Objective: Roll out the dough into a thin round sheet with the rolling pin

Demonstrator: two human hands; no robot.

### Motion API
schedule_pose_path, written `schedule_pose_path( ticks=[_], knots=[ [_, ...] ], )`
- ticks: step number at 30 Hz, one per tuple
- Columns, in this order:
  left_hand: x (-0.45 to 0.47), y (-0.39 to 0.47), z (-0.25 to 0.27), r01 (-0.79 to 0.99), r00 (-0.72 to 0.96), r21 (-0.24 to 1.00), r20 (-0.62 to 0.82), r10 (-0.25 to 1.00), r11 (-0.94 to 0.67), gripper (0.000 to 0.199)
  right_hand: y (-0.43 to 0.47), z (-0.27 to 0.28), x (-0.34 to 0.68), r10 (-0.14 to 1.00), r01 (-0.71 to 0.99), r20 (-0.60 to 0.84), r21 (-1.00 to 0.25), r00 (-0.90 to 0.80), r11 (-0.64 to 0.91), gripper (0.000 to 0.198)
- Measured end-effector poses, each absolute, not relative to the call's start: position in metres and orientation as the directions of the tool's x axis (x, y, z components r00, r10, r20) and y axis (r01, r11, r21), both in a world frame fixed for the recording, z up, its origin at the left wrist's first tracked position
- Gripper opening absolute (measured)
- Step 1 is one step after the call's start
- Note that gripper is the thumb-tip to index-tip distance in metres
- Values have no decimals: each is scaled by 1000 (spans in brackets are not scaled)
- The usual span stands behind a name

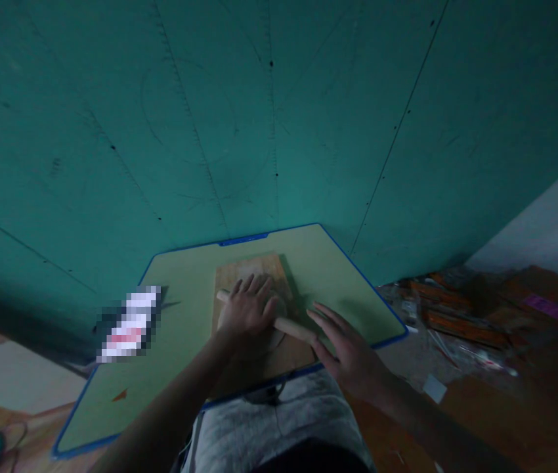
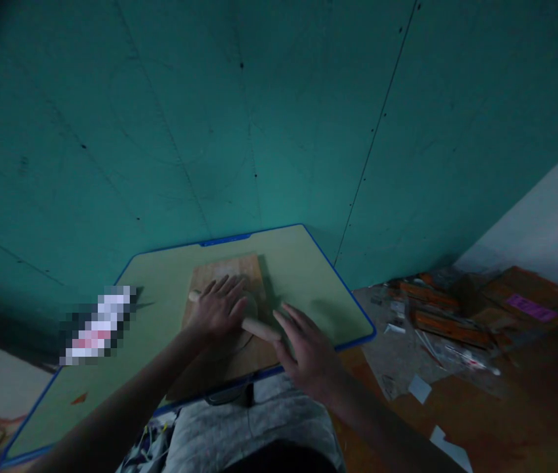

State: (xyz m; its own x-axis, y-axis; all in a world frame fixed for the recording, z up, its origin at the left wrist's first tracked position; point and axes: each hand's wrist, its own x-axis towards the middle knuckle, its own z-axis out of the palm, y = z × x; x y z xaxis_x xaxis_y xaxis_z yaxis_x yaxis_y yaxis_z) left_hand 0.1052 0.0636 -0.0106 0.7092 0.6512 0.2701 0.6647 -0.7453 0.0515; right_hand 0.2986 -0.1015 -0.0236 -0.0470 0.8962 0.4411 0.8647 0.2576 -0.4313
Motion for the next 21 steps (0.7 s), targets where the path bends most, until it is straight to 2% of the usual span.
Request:
schedule_pose_path(
  ticks=[2,4,7,11,14,17,21],
  knots=[
    [76,36,-21,627,730,-23,368,577,-779,36,-95,-26,287,910,876,400,-392,-110,279,47],
    [52,11,-32,621,723,-104,458,517,-777,37,-90,-29,275,907,888,392,-346,-156,302,47],
    [26,-15,-41,718,631,-130,535,562,-683,46,-83,-34,264,892,914,414,-263,-184,310,48],
    [8,-28,-34,732,627,-125,507,591,-670,47,-73,-32,269,909,956,390,-179,-149,234,43],
    [8,-30,-25,715,640,-69,465,611,-696,43,-64,-22,272,910,963,377,-126,-175,237,39],
    [23,-33,-20,685,646,68,402,649,-725,51,-50,-12,261,873,935,401,-97,-278,342,40],
    [43,-36,-23,625,615,232,443,653,-746,46,-23,-10,234,849,883,394,-162,-352,441,34]
  ],
)
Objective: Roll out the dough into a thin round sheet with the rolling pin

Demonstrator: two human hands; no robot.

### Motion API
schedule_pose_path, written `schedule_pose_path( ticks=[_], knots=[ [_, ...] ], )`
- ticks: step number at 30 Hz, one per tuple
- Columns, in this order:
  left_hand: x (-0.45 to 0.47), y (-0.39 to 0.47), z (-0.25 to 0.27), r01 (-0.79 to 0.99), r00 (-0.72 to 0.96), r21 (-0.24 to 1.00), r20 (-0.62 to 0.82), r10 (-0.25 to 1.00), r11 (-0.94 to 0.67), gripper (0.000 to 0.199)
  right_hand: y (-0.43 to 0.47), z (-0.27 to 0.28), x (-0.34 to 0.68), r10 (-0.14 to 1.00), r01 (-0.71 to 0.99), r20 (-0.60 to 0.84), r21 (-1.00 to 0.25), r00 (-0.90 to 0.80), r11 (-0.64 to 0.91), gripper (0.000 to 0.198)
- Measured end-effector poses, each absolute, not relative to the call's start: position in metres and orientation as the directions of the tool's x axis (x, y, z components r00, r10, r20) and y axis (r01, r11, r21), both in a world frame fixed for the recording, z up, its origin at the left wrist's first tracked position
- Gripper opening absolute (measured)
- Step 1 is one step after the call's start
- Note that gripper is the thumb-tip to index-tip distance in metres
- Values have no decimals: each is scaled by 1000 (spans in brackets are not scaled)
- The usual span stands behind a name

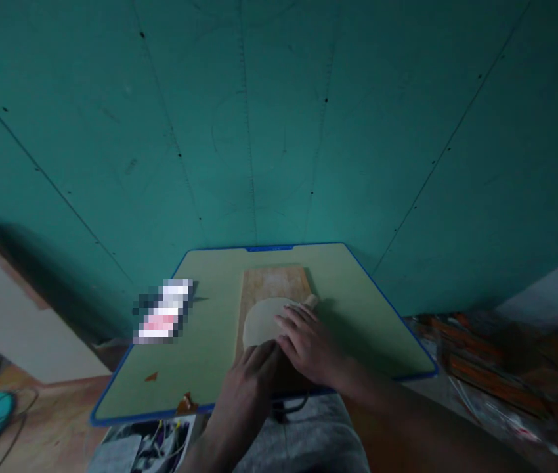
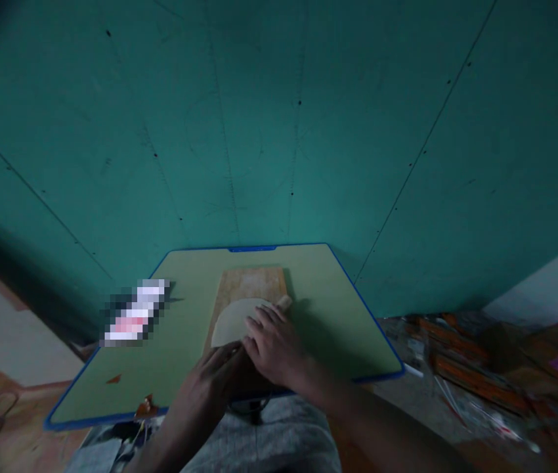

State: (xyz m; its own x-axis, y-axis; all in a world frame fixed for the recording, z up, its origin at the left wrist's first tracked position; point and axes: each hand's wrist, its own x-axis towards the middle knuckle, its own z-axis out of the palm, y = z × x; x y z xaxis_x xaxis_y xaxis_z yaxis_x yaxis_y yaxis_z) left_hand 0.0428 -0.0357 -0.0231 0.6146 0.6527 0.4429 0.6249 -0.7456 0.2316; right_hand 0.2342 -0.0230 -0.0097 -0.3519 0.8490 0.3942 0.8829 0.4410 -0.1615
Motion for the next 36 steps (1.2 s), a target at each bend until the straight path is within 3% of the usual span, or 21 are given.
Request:
schedule_pose_path(
  ticks=[4,11,18,26,31,36],
  knots=[
    [22,-27,-29,661,523,287,487,700,-694,34,9,-10,212,864,870,340,-198,-372,452,30],
    [-33,-12,-42,722,126,616,330,936,-314,46,90,0,176,917,884,170,-250,-362,395,38],
    [-30,-12,-45,683,80,677,304,949,-274,48,140,5,150,923,890,137,-247,-361,385,37],
    [-30,-14,-41,666,52,688,341,938,-287,48,34,-10,214,884,873,221,-183,-412,453,43],
    [-30,-13,-44,662,29,696,345,938,-277,51,-51,-24,267,851,837,283,-211,-442,505,50],
    [-30,-11,-45,670,54,681,353,934,-296,55,-80,-31,292,816,810,310,-188,-487,555,54]
  ],
)
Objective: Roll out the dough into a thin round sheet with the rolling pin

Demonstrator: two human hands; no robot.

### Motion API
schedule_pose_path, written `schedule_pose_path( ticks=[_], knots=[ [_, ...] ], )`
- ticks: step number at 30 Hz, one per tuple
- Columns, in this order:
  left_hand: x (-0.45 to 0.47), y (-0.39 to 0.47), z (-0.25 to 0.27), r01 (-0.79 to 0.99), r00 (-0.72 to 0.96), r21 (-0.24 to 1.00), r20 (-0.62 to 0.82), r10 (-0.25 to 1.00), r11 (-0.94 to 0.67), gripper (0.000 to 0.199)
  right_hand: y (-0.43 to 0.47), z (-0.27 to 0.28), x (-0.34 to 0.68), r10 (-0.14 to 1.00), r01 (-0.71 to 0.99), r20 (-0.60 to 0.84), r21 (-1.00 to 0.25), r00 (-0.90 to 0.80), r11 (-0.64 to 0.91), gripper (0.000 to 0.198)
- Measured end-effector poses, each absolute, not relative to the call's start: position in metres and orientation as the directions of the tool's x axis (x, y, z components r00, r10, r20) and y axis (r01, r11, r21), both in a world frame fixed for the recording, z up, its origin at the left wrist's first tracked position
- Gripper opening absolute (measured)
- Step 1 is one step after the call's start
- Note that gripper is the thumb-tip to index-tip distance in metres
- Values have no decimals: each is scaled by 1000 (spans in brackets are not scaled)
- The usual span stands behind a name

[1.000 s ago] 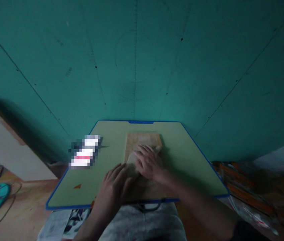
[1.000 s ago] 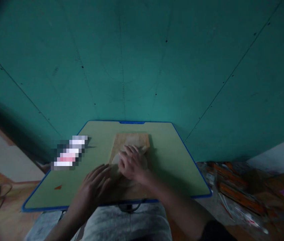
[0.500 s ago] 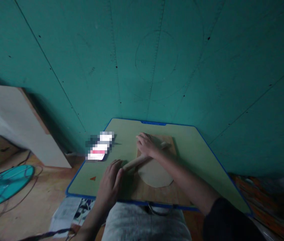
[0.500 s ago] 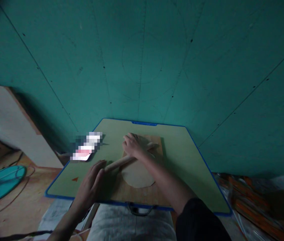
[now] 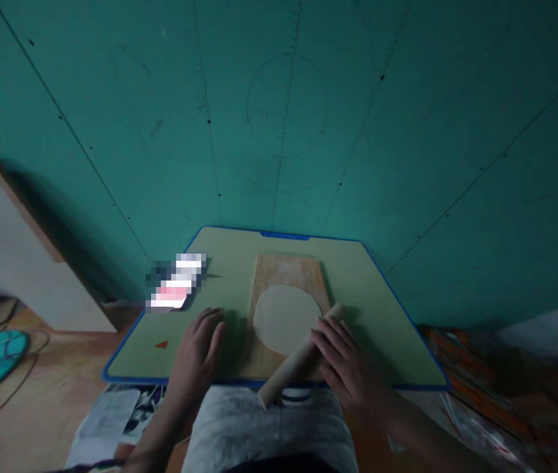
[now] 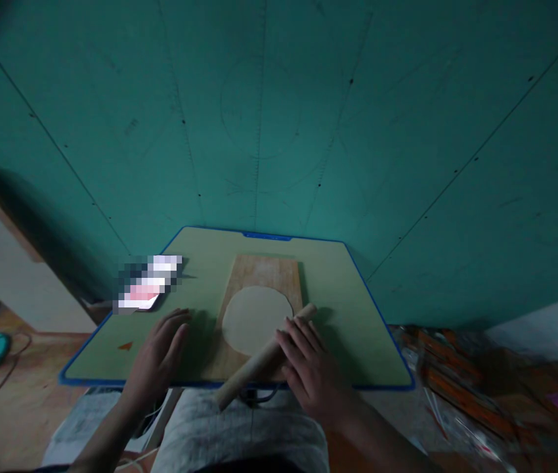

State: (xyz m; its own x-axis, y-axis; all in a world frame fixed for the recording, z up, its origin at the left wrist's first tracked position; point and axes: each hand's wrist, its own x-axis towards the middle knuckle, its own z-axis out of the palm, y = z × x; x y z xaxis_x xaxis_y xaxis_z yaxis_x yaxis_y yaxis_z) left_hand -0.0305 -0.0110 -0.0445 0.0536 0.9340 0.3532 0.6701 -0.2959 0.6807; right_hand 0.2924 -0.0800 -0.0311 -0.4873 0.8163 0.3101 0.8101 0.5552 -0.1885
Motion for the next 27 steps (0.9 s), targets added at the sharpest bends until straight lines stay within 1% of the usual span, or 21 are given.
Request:
schedule_pose_path(
  ticks=[4,8,14,16,20,23,25,27],
  knots=[
    [-31,-9,-44,698,78,649,353,932,-304,52,-56,-20,287,805,779,241,-216,-541,589,51],
    [-32,-6,-45,717,90,622,365,927,-315,48,-4,-7,258,802,769,183,-228,-568,597,46],
    [-34,-4,-45,713,36,638,379,925,-289,44,76,12,177,900,863,126,-254,-418,437,39],
    [-35,-4,-44,709,35,644,376,926,-288,44,90,17,158,923,886,102,-258,-372,386,41],
    [-36,-7,-44,695,23,659,380,925,-288,43,88,15,151,939,905,70,-250,-337,343,42],
    [-35,-9,-44,686,-3,675,376,927,-272,44,68,9,170,922,898,48,-211,-384,386,51],
    [-35,-10,-43,694,8,668,366,931,-268,45,50,6,188,907,887,46,-194,-418,418,50],
    [-34,-8,-42,707,40,648,362,931,-283,45,31,3,208,902,883,74,-185,-426,432,49]
  ],
)
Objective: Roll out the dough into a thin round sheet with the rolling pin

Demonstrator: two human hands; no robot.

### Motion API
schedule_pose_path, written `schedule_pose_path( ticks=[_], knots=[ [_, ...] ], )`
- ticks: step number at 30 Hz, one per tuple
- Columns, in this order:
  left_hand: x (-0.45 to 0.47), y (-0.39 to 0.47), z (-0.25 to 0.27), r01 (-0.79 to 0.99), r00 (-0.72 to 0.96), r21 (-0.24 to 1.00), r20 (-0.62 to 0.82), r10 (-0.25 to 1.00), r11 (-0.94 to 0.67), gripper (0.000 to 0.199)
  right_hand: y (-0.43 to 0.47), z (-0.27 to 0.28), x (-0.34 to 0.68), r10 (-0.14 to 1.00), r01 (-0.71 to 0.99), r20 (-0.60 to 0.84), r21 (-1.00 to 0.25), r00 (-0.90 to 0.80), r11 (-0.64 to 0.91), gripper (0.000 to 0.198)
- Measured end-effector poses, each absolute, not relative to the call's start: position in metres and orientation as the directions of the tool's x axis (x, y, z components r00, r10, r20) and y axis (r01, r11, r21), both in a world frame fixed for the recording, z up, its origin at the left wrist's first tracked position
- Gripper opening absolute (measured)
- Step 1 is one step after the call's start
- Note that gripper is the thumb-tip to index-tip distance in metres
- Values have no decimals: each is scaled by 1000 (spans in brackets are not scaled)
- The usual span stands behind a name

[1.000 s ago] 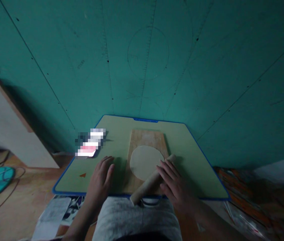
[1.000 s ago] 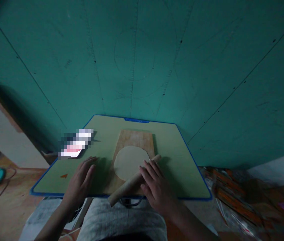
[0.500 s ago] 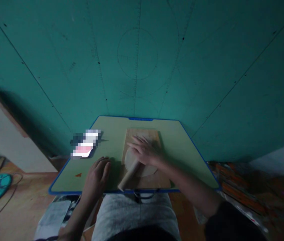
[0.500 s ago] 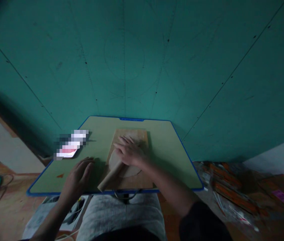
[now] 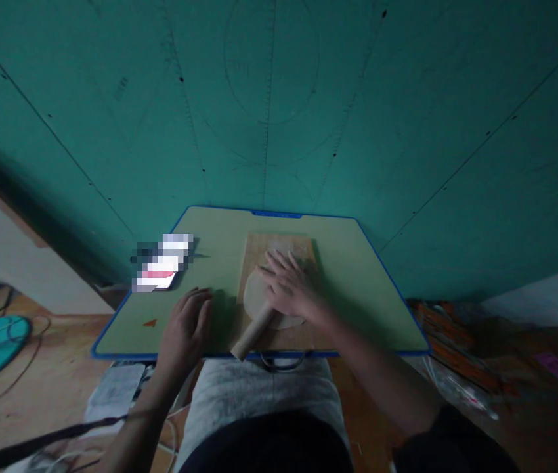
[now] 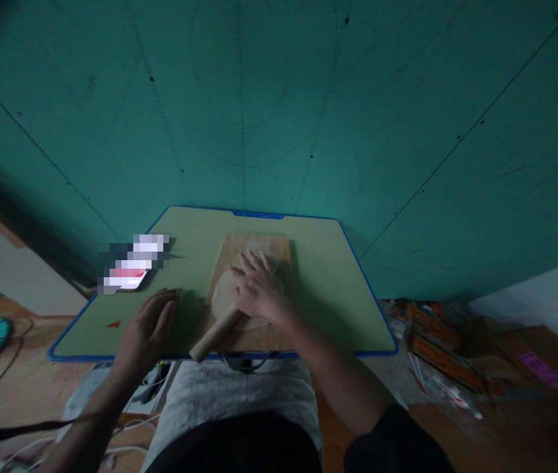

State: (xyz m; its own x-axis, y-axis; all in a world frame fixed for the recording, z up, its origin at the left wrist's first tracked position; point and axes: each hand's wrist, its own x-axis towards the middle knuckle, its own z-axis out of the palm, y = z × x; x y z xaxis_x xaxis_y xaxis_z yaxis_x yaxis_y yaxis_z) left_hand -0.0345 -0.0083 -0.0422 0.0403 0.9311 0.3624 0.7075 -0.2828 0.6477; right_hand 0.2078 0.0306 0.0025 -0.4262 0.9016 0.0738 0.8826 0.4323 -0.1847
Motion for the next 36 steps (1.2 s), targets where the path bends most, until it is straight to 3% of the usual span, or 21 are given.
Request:
schedule_pose_path(
  ticks=[7,10,14,17,21,25,31,33,36],
  knots=[
    [-17,-29,-41,714,182,560,431,884,-420,37,-35,-16,272,901,879,195,-216,-387,424,49],
    [10,-61,-39,631,364,494,493,791,-598,31,-38,-21,280,896,877,189,-201,-402,436,48],
    [35,-75,-36,575,491,377,551,675,-726,42,-9,-19,268,874,860,205,-184,-440,476,44],
    [25,-53,-30,603,484,386,518,705,-698,39,21,-12,254,907,886,156,-206,-390,416,39],
    [6,-10,-11,739,427,404,338,839,-539,34,55,-2,248,949,920,107,-235,-295,313,36],
    [21,30,8,874,333,270,275,902,-405,28,81,1,246,981,948,80,-252,-179,194,35],
    [48,56,6,896,370,165,238,898,-413,35,91,4,229,999,969,38,-248,21,-11,41],
    [48,44,0,889,408,113,245,879,-444,40,81,2,229,999,972,44,-236,26,-15,44],
    [51,1,-8,876,442,49,323,837,-481,42,53,-7,239,988,973,128,-202,-82,107,49]
  ],
)
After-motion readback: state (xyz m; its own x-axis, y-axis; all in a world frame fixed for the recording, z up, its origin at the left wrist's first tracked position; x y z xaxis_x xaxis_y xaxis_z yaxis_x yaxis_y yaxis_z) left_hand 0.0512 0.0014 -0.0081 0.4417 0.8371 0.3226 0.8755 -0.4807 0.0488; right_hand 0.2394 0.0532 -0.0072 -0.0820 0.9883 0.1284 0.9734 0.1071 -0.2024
